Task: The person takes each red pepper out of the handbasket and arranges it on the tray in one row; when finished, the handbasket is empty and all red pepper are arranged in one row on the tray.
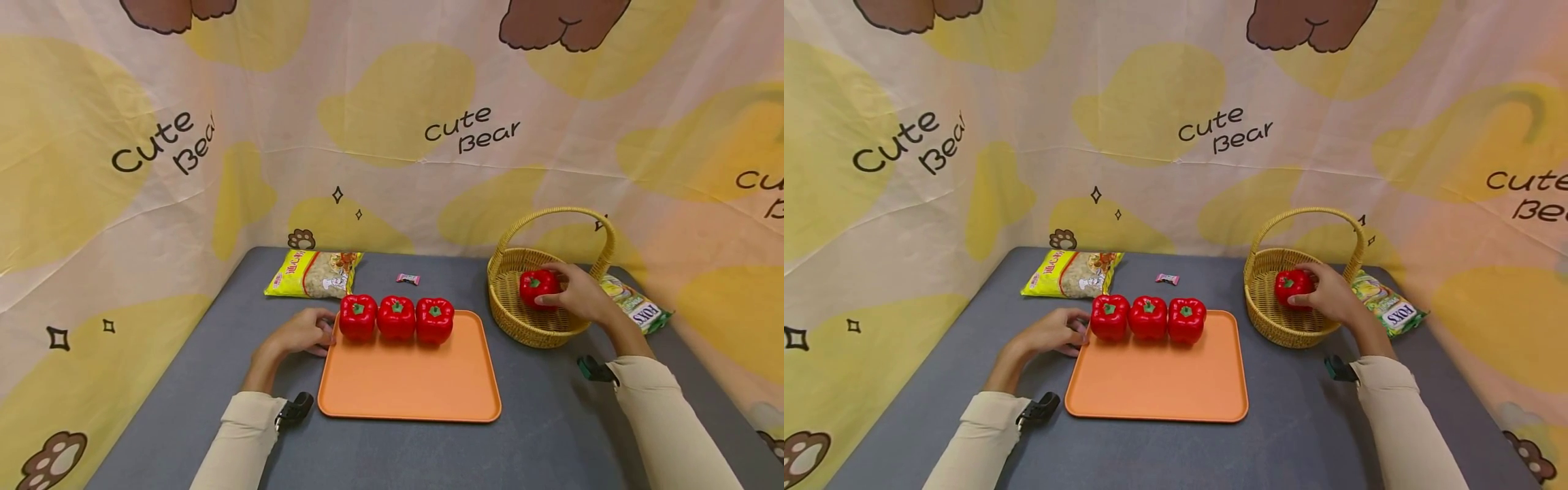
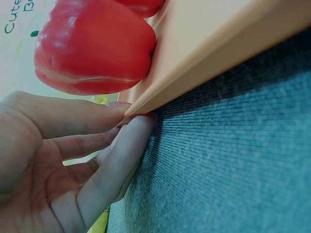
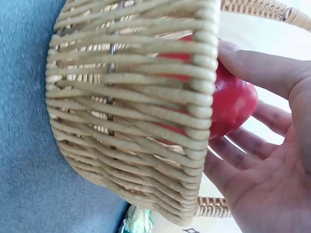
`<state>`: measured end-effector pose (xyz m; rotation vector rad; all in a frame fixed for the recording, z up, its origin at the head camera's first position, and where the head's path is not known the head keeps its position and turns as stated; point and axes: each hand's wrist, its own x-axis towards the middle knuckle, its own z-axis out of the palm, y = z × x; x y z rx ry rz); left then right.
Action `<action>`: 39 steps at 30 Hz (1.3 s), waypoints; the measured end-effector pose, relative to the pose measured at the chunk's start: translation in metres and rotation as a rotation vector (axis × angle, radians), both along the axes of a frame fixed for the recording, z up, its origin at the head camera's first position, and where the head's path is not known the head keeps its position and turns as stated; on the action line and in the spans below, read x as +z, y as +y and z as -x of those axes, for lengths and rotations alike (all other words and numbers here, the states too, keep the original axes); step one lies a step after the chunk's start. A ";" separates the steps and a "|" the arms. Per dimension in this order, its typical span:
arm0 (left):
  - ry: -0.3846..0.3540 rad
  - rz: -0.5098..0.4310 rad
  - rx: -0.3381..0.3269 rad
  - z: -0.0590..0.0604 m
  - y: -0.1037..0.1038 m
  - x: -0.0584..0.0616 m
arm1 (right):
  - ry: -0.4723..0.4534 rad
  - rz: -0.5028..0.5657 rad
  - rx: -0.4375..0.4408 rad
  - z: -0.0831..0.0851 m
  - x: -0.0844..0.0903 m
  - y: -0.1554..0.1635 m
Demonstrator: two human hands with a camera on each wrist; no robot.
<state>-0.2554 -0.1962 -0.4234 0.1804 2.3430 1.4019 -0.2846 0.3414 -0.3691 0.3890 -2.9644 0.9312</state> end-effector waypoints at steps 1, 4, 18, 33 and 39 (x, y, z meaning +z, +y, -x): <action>0.000 0.002 0.000 0.000 0.000 0.000 | 0.008 0.013 -0.001 -0.002 0.000 0.000; -0.002 0.008 0.002 -0.001 0.000 0.000 | 0.025 0.036 -0.015 -0.009 -0.002 -0.001; 0.005 0.017 0.002 0.001 0.000 -0.001 | 0.047 0.183 -0.050 -0.039 0.003 -0.015; 0.002 0.023 0.000 0.000 0.000 0.000 | 0.109 0.213 -0.050 -0.062 0.011 -0.037; -0.011 0.025 0.014 0.001 0.000 -0.001 | 0.152 0.257 -0.026 -0.069 0.014 -0.044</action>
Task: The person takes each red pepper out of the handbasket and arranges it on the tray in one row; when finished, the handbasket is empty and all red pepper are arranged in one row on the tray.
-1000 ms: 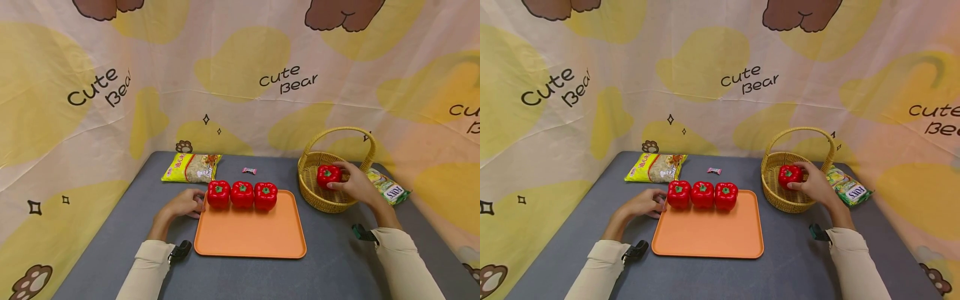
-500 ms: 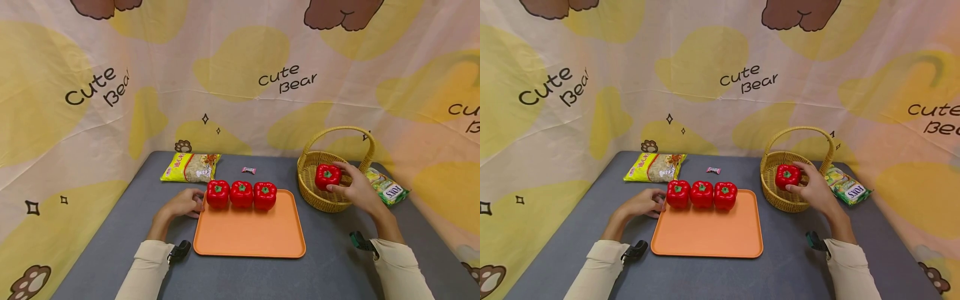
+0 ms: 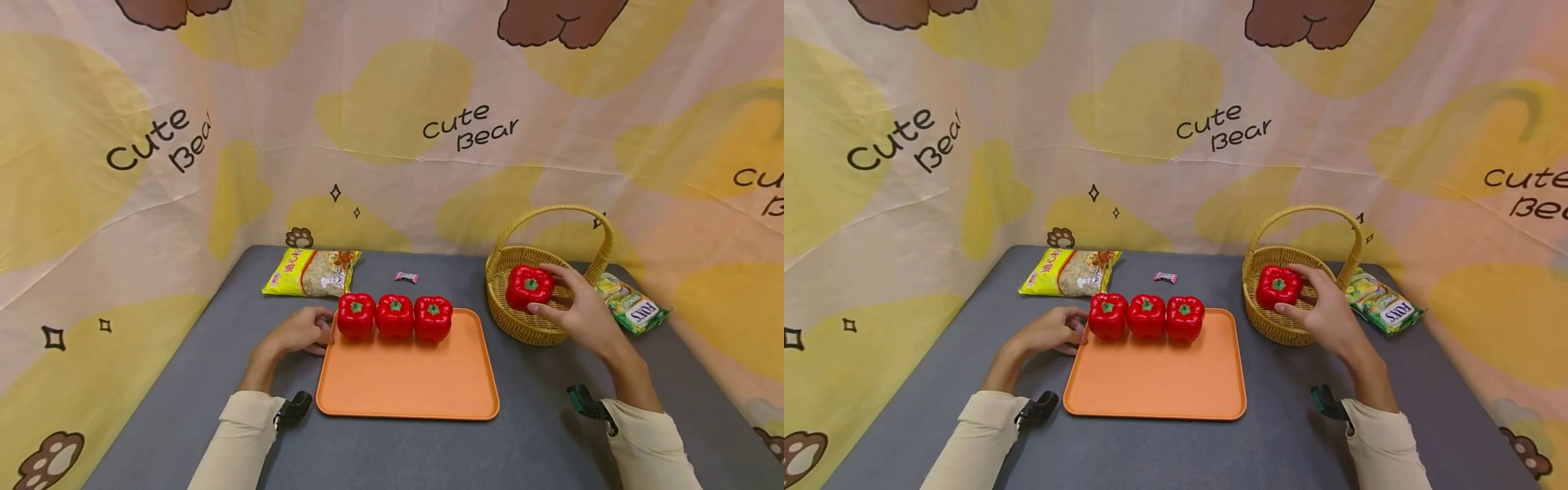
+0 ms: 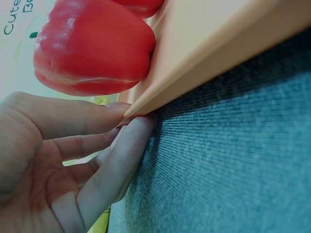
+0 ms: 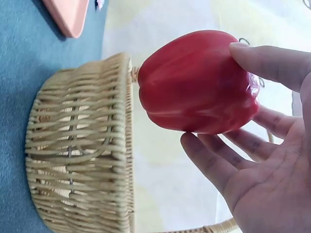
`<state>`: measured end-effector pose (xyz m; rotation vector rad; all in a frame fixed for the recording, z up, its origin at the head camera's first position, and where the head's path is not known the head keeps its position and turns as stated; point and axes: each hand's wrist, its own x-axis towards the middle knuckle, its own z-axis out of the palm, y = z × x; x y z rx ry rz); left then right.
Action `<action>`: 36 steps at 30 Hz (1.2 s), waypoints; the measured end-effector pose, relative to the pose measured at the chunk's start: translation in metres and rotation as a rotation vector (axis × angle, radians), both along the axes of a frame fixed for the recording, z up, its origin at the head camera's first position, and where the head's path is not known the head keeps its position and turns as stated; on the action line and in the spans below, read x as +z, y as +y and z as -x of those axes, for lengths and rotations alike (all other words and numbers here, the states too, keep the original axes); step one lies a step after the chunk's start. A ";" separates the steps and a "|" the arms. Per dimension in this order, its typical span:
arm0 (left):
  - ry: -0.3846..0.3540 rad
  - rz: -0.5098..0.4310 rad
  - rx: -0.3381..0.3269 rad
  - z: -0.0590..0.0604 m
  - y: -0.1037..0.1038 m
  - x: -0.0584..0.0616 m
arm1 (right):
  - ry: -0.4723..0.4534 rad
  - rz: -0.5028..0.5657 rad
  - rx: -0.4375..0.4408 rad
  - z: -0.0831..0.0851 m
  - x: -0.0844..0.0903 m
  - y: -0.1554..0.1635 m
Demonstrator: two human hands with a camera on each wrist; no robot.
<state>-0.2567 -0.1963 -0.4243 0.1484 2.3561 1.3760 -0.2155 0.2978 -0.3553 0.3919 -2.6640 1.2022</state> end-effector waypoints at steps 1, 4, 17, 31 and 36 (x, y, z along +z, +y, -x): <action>-0.004 -0.001 0.006 0.000 0.000 0.000 | 0.004 0.007 0.004 -0.001 0.001 -0.001; -0.003 0.005 -0.004 0.001 0.000 0.000 | 0.019 0.025 0.021 -0.004 0.002 -0.007; 0.003 0.002 -0.012 -0.002 0.001 0.004 | 0.045 0.015 0.083 -0.007 -0.002 -0.032; -0.003 -0.004 -0.010 0.001 0.000 0.001 | -0.062 0.041 0.172 0.001 -0.021 -0.049; 0.000 0.001 -0.015 0.001 -0.001 -0.001 | -0.075 0.038 0.181 0.004 -0.028 -0.053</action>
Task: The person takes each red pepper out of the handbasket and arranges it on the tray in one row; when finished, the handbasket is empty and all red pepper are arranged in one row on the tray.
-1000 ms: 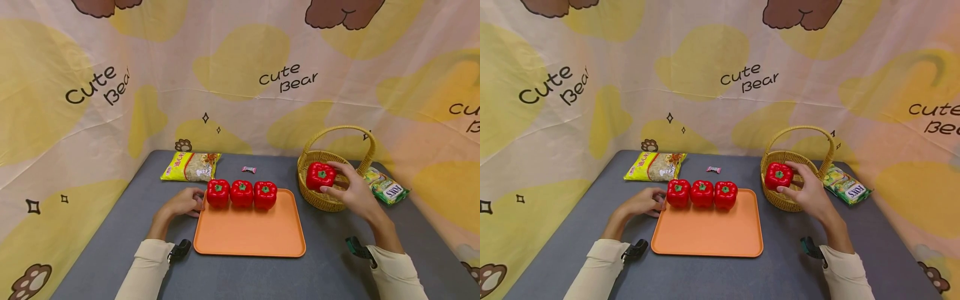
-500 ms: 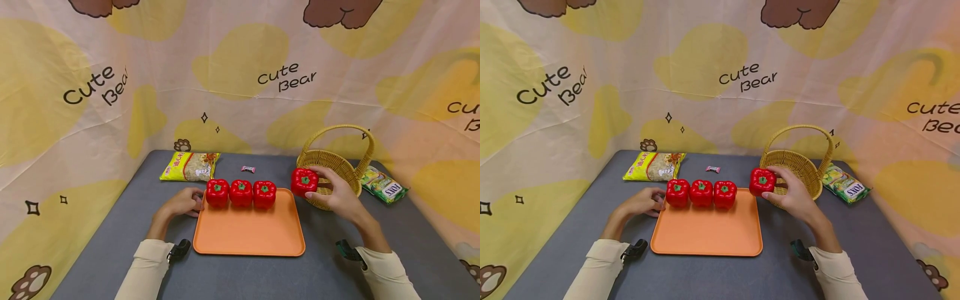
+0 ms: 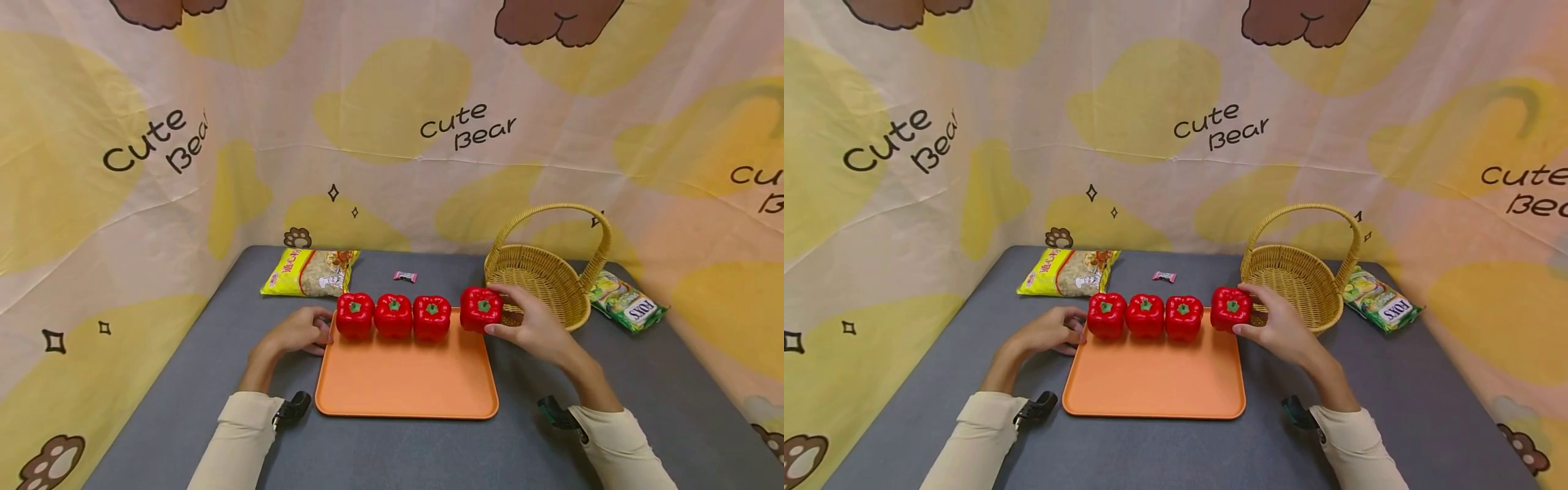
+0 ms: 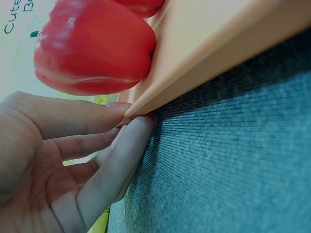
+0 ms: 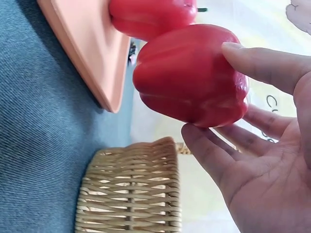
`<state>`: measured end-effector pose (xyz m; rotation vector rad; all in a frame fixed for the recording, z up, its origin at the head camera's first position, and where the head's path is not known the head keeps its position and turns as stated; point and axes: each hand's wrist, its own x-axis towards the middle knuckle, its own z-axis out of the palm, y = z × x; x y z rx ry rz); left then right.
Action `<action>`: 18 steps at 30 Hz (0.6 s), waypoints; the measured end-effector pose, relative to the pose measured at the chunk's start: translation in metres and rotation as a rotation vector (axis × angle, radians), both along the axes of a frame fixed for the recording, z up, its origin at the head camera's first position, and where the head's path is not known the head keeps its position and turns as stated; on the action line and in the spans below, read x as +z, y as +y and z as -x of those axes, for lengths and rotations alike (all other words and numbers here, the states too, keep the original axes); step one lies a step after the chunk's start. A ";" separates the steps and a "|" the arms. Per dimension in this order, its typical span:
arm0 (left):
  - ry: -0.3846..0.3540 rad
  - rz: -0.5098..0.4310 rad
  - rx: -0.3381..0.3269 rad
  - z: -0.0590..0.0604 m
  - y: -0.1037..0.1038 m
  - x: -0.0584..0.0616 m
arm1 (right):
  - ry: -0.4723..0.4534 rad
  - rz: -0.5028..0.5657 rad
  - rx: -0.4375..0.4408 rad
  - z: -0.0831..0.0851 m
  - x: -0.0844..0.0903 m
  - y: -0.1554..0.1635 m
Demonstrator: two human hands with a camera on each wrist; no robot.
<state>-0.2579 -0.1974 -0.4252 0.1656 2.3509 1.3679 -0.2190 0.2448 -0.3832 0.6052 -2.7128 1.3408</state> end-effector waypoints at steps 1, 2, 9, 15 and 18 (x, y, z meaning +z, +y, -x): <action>0.002 0.003 -0.001 0.000 0.000 0.000 | -0.002 -0.002 0.003 0.000 -0.001 0.000; 0.004 0.006 0.000 0.000 0.000 0.000 | -0.004 -0.005 -0.001 0.001 -0.003 -0.001; 0.000 0.012 0.017 0.001 0.001 -0.001 | 0.034 -0.079 -0.027 0.002 -0.008 -0.004; 0.003 -0.002 -0.002 0.000 0.000 0.000 | 0.028 -0.129 -0.015 0.004 -0.012 -0.008; 0.003 -0.009 -0.005 -0.001 0.000 0.002 | 0.041 -0.164 -0.019 0.004 -0.014 -0.009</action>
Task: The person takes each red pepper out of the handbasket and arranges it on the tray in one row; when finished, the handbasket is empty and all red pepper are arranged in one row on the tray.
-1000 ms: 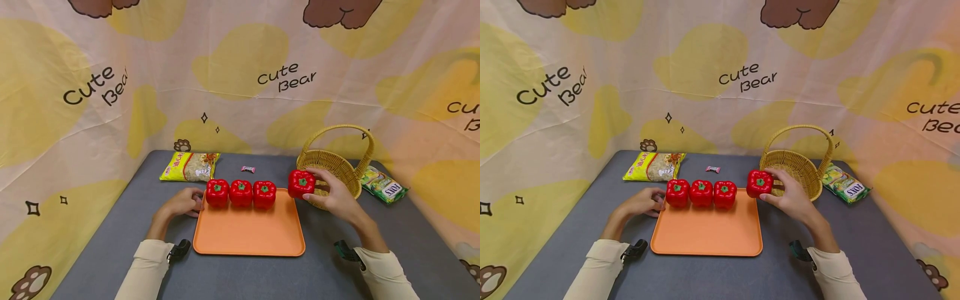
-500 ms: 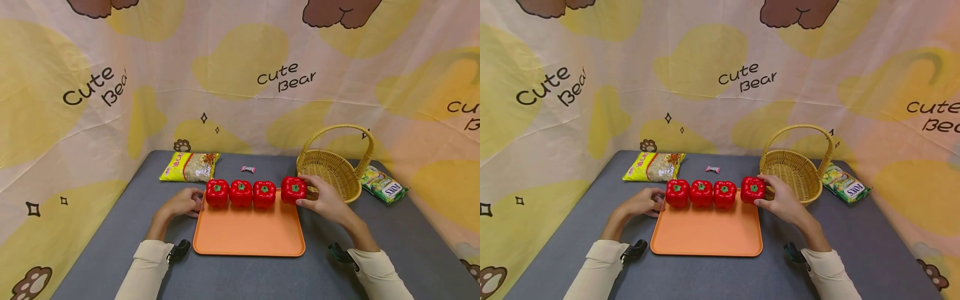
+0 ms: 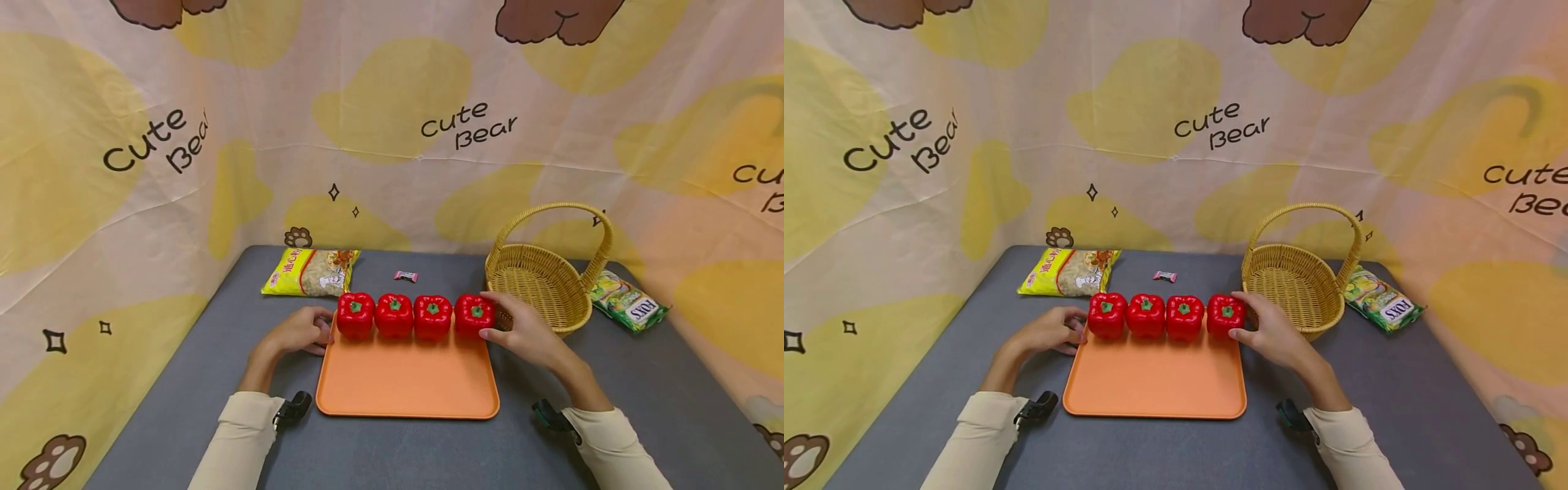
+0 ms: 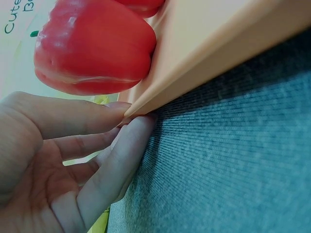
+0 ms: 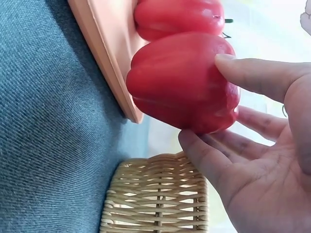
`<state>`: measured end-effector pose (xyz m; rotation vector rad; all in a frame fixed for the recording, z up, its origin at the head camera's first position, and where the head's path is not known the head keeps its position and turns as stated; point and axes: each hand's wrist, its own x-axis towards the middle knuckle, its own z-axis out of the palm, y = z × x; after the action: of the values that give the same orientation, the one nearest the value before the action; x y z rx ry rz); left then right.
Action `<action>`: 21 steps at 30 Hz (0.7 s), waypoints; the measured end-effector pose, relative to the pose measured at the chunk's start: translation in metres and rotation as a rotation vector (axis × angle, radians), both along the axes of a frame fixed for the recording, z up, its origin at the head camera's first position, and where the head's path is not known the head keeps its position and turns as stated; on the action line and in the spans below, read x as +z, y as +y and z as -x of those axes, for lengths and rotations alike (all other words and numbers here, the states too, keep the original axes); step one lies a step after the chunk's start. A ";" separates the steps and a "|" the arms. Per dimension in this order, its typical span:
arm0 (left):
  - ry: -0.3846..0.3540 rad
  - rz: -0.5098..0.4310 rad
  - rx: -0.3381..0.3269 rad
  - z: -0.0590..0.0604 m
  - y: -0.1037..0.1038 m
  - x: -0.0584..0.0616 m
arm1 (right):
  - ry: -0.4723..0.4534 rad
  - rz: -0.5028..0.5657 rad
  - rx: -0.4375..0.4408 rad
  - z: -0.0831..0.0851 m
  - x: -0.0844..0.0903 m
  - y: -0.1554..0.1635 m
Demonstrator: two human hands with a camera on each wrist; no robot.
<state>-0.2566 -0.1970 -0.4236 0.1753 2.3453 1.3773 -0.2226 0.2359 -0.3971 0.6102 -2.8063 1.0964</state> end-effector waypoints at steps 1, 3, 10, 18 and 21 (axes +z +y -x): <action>0.000 -0.003 0.002 0.000 0.000 0.000 | 0.004 -0.007 0.002 0.000 0.000 0.000; 0.003 -0.003 0.000 -0.001 0.000 0.001 | 0.005 -0.016 0.005 0.000 -0.001 -0.001; 0.006 0.013 0.003 0.000 0.000 -0.001 | -0.021 -0.015 0.005 0.001 -0.004 -0.001; -0.005 0.015 0.016 0.001 0.000 -0.001 | -0.032 -0.035 -0.010 0.000 -0.004 -0.004; -0.002 0.016 0.006 0.001 0.000 -0.001 | -0.030 -0.031 -0.009 0.000 -0.004 -0.005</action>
<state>-0.2578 -0.1969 -0.4245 0.1626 2.3561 1.3610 -0.2229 0.2312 -0.4015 0.5875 -2.8532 1.0713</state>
